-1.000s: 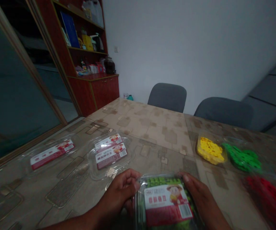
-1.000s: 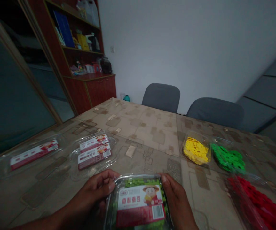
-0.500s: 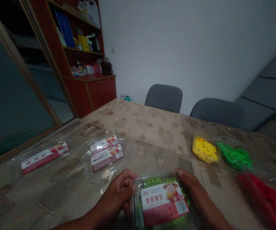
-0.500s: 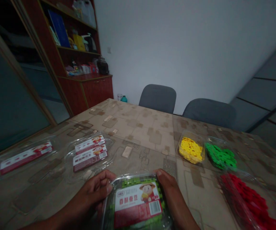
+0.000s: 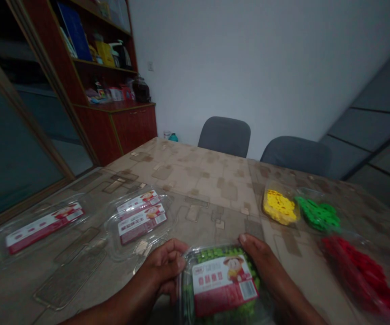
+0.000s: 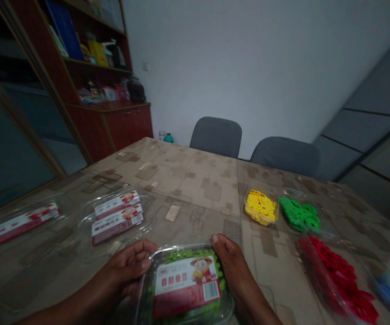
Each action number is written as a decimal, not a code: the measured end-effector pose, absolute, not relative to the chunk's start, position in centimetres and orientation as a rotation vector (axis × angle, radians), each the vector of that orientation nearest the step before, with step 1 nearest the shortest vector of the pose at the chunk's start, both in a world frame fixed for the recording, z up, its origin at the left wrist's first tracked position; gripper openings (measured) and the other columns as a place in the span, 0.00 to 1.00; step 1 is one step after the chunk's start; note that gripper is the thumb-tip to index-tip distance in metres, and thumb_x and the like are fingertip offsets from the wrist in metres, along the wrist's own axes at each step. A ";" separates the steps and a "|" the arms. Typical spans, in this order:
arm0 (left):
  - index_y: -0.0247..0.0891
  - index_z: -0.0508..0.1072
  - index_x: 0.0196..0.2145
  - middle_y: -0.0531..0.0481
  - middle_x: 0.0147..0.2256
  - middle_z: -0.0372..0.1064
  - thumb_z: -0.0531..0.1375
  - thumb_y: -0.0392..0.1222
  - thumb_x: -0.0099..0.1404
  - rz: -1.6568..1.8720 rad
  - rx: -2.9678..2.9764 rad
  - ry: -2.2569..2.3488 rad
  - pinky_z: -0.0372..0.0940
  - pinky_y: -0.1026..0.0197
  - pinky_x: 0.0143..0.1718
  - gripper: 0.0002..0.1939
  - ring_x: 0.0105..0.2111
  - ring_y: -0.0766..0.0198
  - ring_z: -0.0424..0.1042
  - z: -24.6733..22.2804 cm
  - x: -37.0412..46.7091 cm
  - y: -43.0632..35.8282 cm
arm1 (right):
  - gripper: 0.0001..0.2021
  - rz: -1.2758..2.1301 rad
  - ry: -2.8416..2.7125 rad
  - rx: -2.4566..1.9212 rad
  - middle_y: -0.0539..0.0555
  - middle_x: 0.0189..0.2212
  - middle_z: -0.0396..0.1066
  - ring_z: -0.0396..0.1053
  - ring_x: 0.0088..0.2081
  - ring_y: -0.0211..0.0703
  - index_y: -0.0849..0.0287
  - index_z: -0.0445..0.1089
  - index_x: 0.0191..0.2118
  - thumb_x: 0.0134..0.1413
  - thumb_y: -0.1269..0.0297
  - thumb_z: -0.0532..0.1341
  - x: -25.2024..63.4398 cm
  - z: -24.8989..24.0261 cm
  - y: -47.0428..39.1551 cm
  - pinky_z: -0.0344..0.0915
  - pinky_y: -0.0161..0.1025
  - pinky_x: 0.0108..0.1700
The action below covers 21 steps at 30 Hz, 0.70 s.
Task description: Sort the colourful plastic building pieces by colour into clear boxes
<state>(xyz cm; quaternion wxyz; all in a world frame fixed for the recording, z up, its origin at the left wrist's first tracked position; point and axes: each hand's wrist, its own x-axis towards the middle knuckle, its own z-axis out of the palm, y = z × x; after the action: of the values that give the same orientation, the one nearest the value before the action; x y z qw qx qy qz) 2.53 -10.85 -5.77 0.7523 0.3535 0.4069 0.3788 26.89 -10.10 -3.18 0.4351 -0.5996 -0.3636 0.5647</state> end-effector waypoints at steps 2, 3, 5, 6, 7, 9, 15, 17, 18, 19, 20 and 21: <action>0.36 0.71 0.38 0.55 0.26 0.67 0.71 0.52 0.54 0.808 0.726 0.862 0.60 0.71 0.17 0.21 0.19 0.71 0.65 -5.6 2.5 -10.8 | 0.29 1.407 -0.893 -1.495 0.43 0.14 0.60 0.59 0.17 0.33 0.56 0.58 0.21 0.31 0.35 0.68 26.9 -3.1 -9.9 0.57 0.32 0.21; 0.36 0.71 0.37 0.55 0.26 0.67 0.71 0.52 0.54 0.798 0.717 0.845 0.60 0.71 0.17 0.21 0.19 0.72 0.65 -5.6 2.4 -10.7 | 0.30 1.410 -0.884 -1.502 0.43 0.14 0.60 0.59 0.17 0.33 0.56 0.58 0.20 0.29 0.35 0.69 26.9 -3.1 -9.9 0.57 0.32 0.22; 0.36 0.70 0.38 0.54 0.26 0.66 0.70 0.53 0.56 0.775 0.735 0.832 0.61 0.71 0.18 0.21 0.19 0.72 0.64 -5.6 2.3 -10.7 | 0.29 1.408 -0.865 -1.510 0.43 0.14 0.61 0.60 0.17 0.34 0.56 0.59 0.21 0.29 0.35 0.69 26.9 -3.1 -9.9 0.58 0.32 0.22; 0.36 0.70 0.39 0.54 0.27 0.66 0.68 0.54 0.58 0.755 0.777 0.835 0.62 0.71 0.18 0.21 0.20 0.71 0.65 -5.7 2.2 -10.6 | 0.28 1.402 -0.867 -1.506 0.43 0.14 0.61 0.60 0.17 0.34 0.56 0.59 0.21 0.31 0.36 0.68 26.9 -3.1 -10.0 0.58 0.33 0.22; 0.37 0.70 0.40 0.54 0.27 0.66 0.66 0.56 0.60 0.747 0.852 0.856 0.62 0.70 0.18 0.21 0.20 0.70 0.66 -5.6 2.0 -10.6 | 0.28 1.391 -0.880 -1.500 0.43 0.14 0.61 0.60 0.17 0.35 0.56 0.60 0.21 0.33 0.36 0.68 26.9 -3.2 -10.1 0.59 0.33 0.22; 0.39 0.69 0.45 0.52 0.29 0.67 0.60 0.57 0.64 0.786 1.141 0.975 0.66 0.66 0.22 0.20 0.24 0.65 0.69 -5.3 1.6 -10.6 | 0.27 1.345 -0.927 -1.498 0.43 0.14 0.61 0.59 0.17 0.35 0.56 0.60 0.21 0.36 0.37 0.67 27.0 -3.3 -10.2 0.58 0.33 0.22; 0.44 0.62 0.61 0.43 0.60 0.61 0.52 0.40 0.70 0.944 2.518 1.148 0.61 0.47 0.59 0.22 0.60 0.50 0.61 -3.7 1.9 -11.2 | 0.27 1.263 -1.002 -1.542 0.43 0.13 0.58 0.57 0.17 0.35 0.55 0.57 0.18 0.34 0.36 0.66 27.1 -3.1 -10.1 0.55 0.34 0.21; 0.40 0.59 0.63 0.40 0.64 0.57 0.55 0.43 0.68 0.833 2.805 0.965 0.55 0.42 0.62 0.26 0.64 0.46 0.54 -4.2 3.0 -11.6 | 0.27 1.285 -0.994 -1.542 0.44 0.13 0.60 0.58 0.17 0.36 0.55 0.59 0.18 0.33 0.36 0.66 27.0 -3.0 -10.1 0.56 0.34 0.22; 0.38 0.56 0.64 0.37 0.65 0.56 0.59 0.44 0.66 0.765 2.906 0.897 0.53 0.38 0.62 0.31 0.65 0.43 0.52 -4.7 3.6 -11.8 | 0.27 1.289 -0.994 -1.544 0.44 0.14 0.60 0.58 0.17 0.36 0.56 0.59 0.18 0.32 0.35 0.66 26.9 -2.9 -10.0 0.57 0.35 0.22; 0.38 0.55 0.65 0.34 0.65 0.54 0.62 0.44 0.63 0.704 2.983 0.865 0.52 0.34 0.61 0.35 0.65 0.39 0.51 -5.2 4.1 -12.0 | 0.28 1.285 -0.996 -1.546 0.45 0.14 0.60 0.58 0.18 0.36 0.56 0.60 0.18 0.32 0.35 0.66 26.9 -2.8 -10.0 0.56 0.34 0.22; 0.40 0.54 0.66 0.33 0.65 0.53 0.63 0.42 0.61 0.648 3.044 0.863 0.51 0.31 0.60 0.38 0.65 0.36 0.50 -5.7 4.6 -12.1 | 0.28 1.269 -1.003 -1.546 0.45 0.14 0.60 0.57 0.18 0.36 0.56 0.60 0.18 0.32 0.35 0.66 26.8 -2.7 -10.1 0.56 0.34 0.22; 0.43 0.53 0.66 0.32 0.65 0.52 0.64 0.40 0.60 0.601 3.091 0.878 0.51 0.28 0.58 0.40 0.65 0.33 0.50 -6.2 4.9 -12.3 | 0.28 1.244 -1.014 -1.542 0.45 0.14 0.59 0.57 0.18 0.36 0.56 0.60 0.18 0.32 0.34 0.66 26.8 -2.7 -10.2 0.56 0.34 0.22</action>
<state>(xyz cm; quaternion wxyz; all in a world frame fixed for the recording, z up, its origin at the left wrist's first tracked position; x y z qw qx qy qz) 4.91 -12.25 -6.19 -0.0638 0.9437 0.2679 0.1835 26.83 -10.17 -2.66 0.4421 -0.6214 -0.4088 0.5012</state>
